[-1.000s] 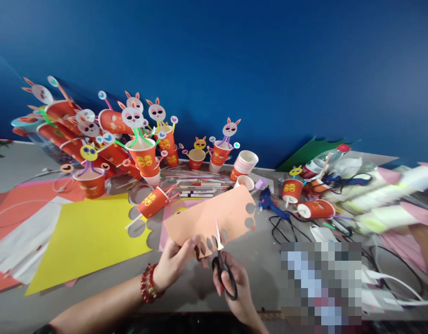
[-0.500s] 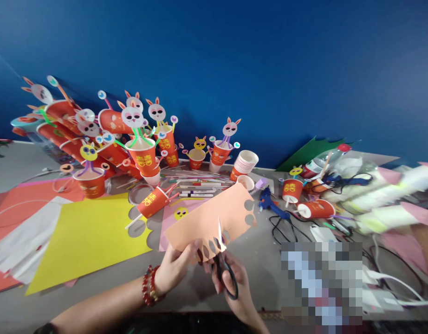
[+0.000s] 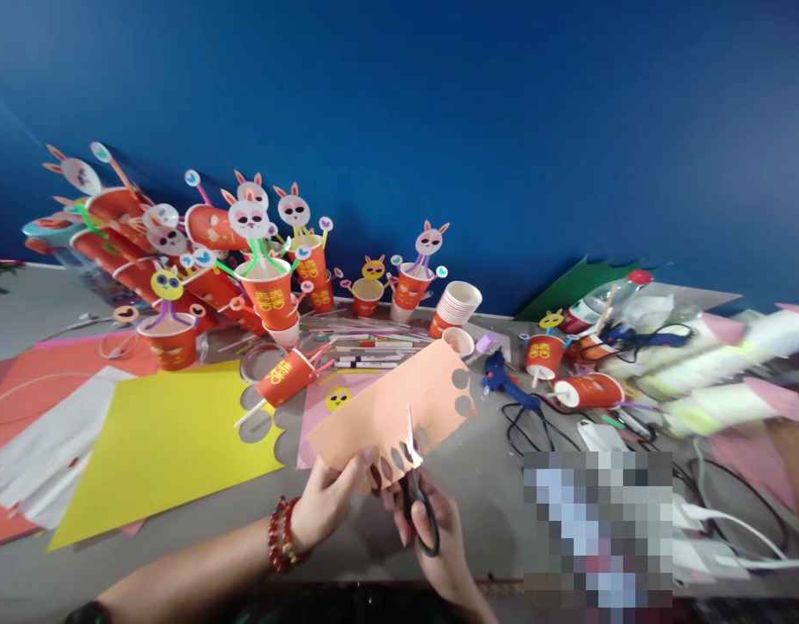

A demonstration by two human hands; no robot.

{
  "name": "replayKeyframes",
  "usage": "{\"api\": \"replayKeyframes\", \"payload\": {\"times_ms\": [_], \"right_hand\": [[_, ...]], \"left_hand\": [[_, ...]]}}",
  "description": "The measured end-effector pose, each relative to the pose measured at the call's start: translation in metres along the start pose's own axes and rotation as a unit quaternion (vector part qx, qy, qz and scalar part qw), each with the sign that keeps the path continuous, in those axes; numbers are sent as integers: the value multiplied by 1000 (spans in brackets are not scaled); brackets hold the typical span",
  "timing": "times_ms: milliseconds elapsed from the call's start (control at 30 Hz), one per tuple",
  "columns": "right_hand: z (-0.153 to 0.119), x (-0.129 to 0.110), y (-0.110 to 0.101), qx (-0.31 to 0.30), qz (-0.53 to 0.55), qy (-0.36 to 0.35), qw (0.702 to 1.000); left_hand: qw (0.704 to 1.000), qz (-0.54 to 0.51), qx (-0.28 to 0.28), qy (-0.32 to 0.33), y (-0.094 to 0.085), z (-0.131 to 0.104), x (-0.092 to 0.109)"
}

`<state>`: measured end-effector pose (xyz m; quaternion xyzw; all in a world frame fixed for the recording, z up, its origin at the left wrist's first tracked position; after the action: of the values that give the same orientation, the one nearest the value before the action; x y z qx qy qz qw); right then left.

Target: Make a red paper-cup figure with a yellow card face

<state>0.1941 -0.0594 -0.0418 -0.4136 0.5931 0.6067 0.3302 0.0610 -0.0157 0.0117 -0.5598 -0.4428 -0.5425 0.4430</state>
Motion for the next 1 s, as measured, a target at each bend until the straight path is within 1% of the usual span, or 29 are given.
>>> {"api": "replayKeyframes", "payload": {"times_ms": [133,300,567,733,867,1000], "right_hand": [[1,1,1,7,1,0,1000],[2,2,1,13,10,-1,1000],[3,-2,3,12,-21,0,1000],[3,-3,3,16,-19,3,1000],[5,-4,2,16,-29,6,999],[6,-6,3,8,-39,14,999]], "left_hand": [[1000,21,17,1,-1,-1,-5],[998,11,62,-11,-4,-3,-15],[997,26,75,-18,-5,-2,-16],[994,18,103,-29,-6,-1,-21],[996,23,86,-23,-4,1,-14],[999,28,34,-24,-2,4,-6]]}}
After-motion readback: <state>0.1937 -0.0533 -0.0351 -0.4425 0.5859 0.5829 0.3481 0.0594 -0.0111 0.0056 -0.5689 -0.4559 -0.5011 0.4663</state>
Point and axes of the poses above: each hand's wrist, its own z-axis towards the middle knuckle, its own y-axis out of the palm, x = y × z, the point moved 6 cm from there along z, towards the middle knuckle, and after that the axes turned 13 degrees about z, right-handed, at the moved point
